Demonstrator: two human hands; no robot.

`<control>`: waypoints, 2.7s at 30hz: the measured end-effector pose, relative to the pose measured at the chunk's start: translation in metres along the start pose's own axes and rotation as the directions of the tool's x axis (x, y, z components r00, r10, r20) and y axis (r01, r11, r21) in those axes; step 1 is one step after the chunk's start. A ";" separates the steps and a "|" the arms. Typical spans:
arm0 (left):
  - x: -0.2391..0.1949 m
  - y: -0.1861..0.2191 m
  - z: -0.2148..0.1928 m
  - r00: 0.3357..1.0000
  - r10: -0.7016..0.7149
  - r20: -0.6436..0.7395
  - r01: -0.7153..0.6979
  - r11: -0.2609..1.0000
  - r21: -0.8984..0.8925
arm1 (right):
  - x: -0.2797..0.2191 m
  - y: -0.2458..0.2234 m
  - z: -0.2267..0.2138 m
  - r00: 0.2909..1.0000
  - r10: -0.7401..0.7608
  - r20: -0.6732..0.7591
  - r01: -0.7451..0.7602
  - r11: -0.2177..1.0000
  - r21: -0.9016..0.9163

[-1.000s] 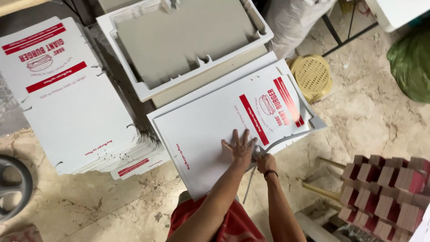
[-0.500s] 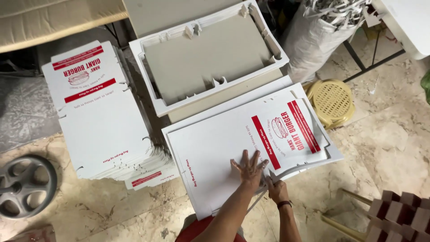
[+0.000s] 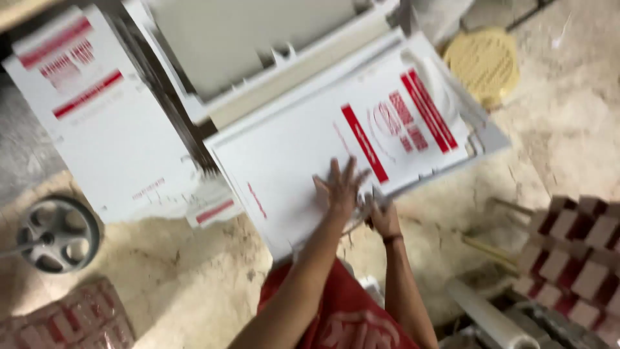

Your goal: Stripping waste material from die-cut cardboard burger boxes and stacking the finished sheets.

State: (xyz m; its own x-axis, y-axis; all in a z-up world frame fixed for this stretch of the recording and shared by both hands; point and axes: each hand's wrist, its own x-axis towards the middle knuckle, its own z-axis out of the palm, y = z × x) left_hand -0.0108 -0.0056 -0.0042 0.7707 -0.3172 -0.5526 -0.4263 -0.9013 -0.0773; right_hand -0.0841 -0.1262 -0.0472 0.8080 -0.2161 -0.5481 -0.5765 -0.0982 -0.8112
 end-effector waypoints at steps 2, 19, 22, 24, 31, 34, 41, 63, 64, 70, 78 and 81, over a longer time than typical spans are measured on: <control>-0.004 0.005 0.008 0.998 0.033 0.051 -0.029 0.996 -0.085 | -0.014 0.015 -0.011 0.996 0.092 -0.011 -0.091 0.995 0.048; -0.079 -0.178 0.113 0.941 0.291 0.172 -0.237 0.931 -0.280 | -0.064 0.128 0.051 0.942 0.281 0.181 -0.333 0.837 0.435; -0.107 -0.193 0.100 0.925 0.326 0.194 -0.282 0.933 -0.222 | -0.095 0.142 0.133 0.903 0.328 0.278 -0.409 0.854 0.321; -0.109 -0.191 0.103 0.930 0.323 0.177 -0.304 0.945 -0.123 | -0.109 0.170 0.183 0.876 0.383 0.293 -0.473 0.801 0.366; -0.084 -0.181 0.140 0.933 0.334 0.135 -0.312 0.937 -0.157 | -0.148 0.064 0.224 0.918 0.379 0.118 -0.393 0.909 0.138; -0.085 -0.172 0.132 0.944 0.296 0.145 -0.266 0.944 -0.197 | -0.129 0.120 0.218 0.933 0.335 0.131 -0.356 0.807 0.471; -0.097 -0.167 0.125 0.965 0.230 0.126 -0.215 0.969 -0.121 | -0.135 0.128 0.229 0.993 0.114 -0.038 -0.120 0.934 -0.335; -0.095 -0.167 0.089 0.952 0.197 0.235 -0.190 0.980 -0.056 | -0.141 0.094 0.239 0.898 0.438 0.049 -0.407 0.783 0.470; -0.095 -0.174 0.085 0.951 0.199 0.236 -0.191 0.980 -0.056 | -0.142 0.078 0.242 0.897 0.439 0.048 -0.408 0.783 0.470; -0.091 -0.183 0.115 0.921 0.286 0.263 -0.278 0.958 -0.069 | -0.149 0.060 0.261 0.909 0.417 0.017 -0.398 0.854 0.335; -0.056 -0.174 0.119 0.921 0.277 0.276 -0.268 0.961 -0.068 | -0.169 -0.002 0.246 0.994 0.099 0.046 -0.104 0.987 0.126; -0.050 -0.179 0.117 0.912 0.300 0.280 -0.301 0.953 -0.040 | -0.165 0.003 0.254 0.997 0.054 0.048 -0.062 0.979 0.193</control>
State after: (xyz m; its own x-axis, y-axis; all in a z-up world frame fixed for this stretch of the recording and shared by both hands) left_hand -0.0281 0.2059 -0.0598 0.4422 -0.4771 -0.7595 -0.6194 -0.7749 0.1261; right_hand -0.1884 0.1564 -0.0106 0.7807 -0.1739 -0.6002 -0.5914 0.1044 -0.7996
